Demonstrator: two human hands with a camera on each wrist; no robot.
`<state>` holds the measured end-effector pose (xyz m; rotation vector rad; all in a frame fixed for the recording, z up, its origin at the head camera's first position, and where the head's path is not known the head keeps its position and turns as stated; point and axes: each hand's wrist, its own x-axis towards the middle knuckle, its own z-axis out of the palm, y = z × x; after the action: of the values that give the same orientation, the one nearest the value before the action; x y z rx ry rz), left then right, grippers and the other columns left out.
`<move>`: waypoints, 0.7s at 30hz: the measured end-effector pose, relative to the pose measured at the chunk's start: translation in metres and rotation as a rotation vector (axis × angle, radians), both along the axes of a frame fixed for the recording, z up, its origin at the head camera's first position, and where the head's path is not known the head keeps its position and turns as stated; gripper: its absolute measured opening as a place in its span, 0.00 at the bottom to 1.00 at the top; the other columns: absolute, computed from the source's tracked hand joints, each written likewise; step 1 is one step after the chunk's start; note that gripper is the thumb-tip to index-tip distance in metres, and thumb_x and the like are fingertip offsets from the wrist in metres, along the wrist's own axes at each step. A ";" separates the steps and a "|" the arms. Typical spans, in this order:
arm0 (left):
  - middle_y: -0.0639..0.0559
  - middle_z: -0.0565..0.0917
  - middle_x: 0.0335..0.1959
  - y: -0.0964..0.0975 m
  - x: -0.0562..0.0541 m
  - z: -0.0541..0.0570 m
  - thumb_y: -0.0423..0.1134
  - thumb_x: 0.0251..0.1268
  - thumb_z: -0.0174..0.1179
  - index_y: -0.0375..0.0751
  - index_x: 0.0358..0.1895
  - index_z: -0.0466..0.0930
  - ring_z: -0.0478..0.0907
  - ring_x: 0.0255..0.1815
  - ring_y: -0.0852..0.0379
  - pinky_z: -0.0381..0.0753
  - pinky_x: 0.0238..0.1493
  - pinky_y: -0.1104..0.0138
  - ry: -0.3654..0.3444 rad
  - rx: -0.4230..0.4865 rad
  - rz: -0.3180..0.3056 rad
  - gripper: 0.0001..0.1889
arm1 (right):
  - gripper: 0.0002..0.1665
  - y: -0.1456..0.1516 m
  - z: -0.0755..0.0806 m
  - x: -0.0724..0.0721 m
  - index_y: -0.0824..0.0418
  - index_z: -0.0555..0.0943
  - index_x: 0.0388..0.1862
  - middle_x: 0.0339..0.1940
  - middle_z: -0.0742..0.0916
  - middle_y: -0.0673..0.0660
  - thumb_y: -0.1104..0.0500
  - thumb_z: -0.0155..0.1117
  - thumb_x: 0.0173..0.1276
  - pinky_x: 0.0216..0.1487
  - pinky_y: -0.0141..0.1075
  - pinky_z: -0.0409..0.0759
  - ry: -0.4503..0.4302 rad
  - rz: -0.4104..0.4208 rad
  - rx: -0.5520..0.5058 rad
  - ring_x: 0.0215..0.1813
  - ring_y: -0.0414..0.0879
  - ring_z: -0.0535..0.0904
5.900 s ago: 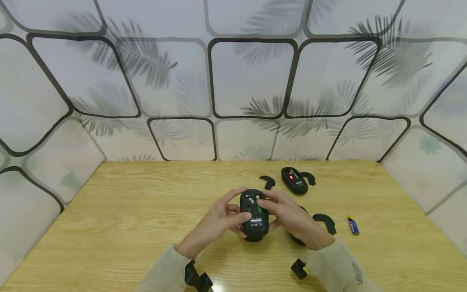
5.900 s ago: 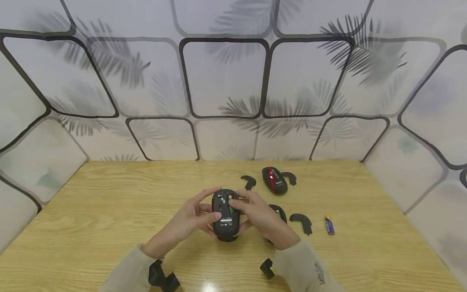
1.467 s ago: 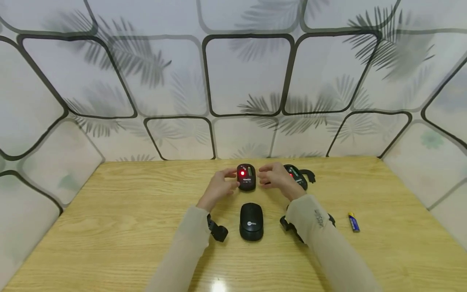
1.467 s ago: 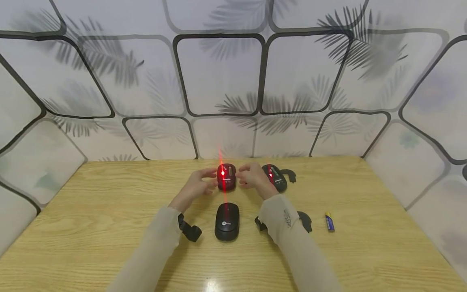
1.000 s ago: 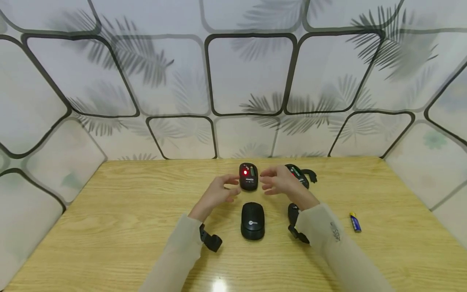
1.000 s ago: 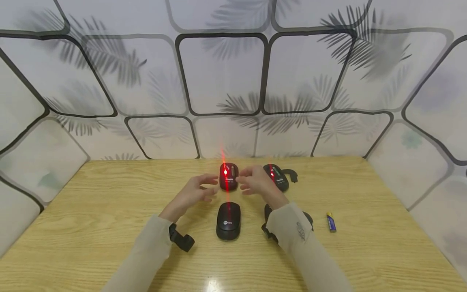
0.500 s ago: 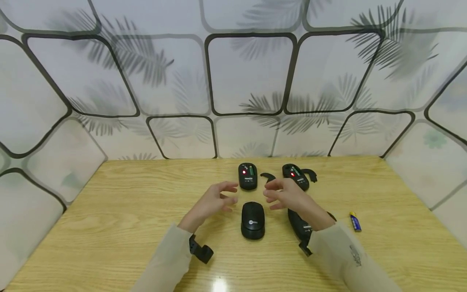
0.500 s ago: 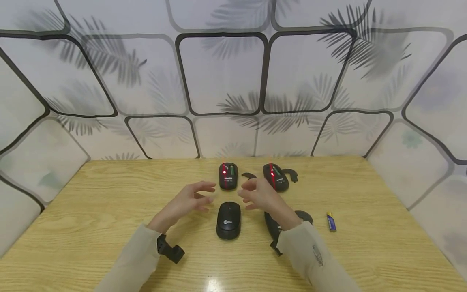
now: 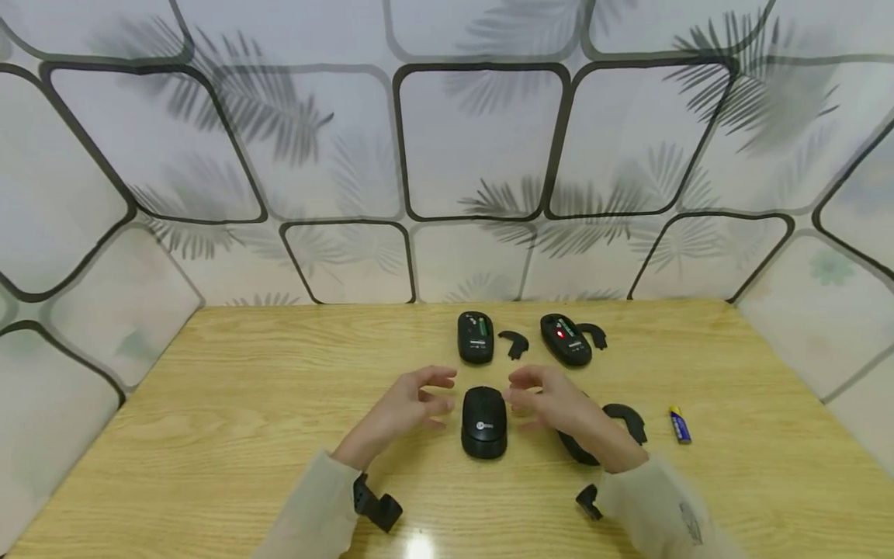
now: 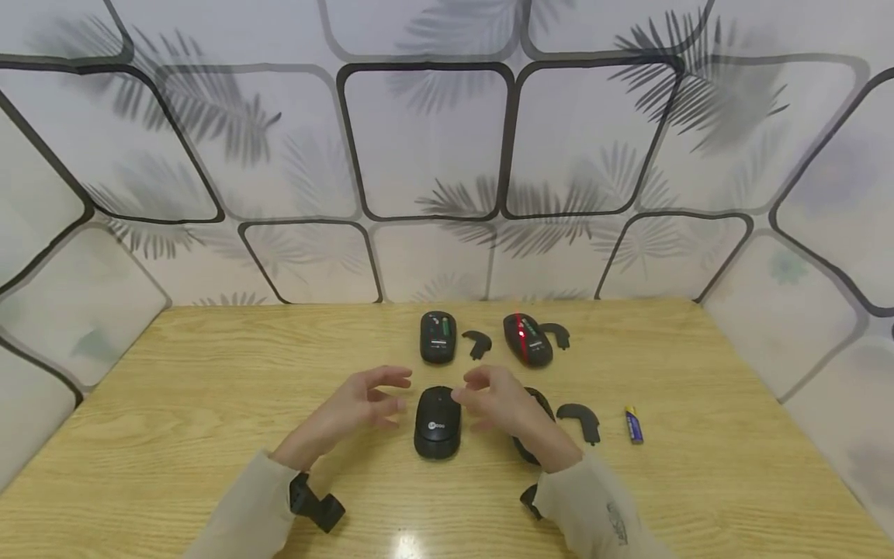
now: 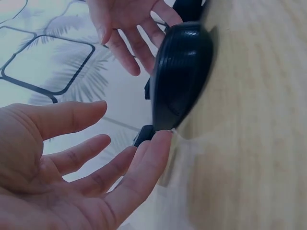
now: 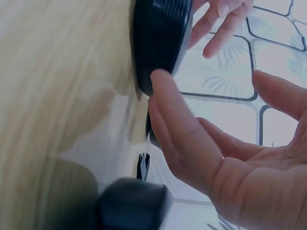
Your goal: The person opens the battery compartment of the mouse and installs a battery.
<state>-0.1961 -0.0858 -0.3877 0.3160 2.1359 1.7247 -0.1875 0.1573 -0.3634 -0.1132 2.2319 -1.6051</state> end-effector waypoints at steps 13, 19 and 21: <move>0.33 0.71 0.65 0.004 0.008 -0.006 0.24 0.69 0.60 0.28 0.70 0.68 0.78 0.51 0.46 0.90 0.44 0.56 -0.062 0.026 -0.011 0.27 | 0.33 -0.006 -0.007 0.008 0.81 0.64 0.69 0.60 0.75 0.73 0.63 0.62 0.75 0.40 0.48 0.91 -0.048 -0.006 -0.015 0.53 0.59 0.81; 0.32 0.70 0.65 0.008 0.010 -0.007 0.25 0.68 0.61 0.29 0.72 0.67 0.78 0.52 0.44 0.91 0.42 0.55 -0.088 0.016 -0.003 0.29 | 0.35 -0.007 -0.010 0.007 0.82 0.63 0.69 0.59 0.78 0.75 0.63 0.64 0.73 0.36 0.48 0.91 -0.067 -0.017 -0.010 0.46 0.58 0.85; 0.32 0.70 0.65 0.009 0.009 -0.006 0.26 0.68 0.62 0.29 0.72 0.67 0.78 0.53 0.44 0.91 0.43 0.55 -0.099 0.017 0.000 0.30 | 0.35 -0.007 -0.011 0.008 0.81 0.63 0.70 0.61 0.77 0.74 0.64 0.65 0.72 0.35 0.48 0.91 -0.075 -0.026 -0.013 0.44 0.56 0.85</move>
<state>-0.1866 -0.0767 -0.3941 0.2304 2.0517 1.7222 -0.1797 0.1499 -0.3746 -0.0276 2.1754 -1.6104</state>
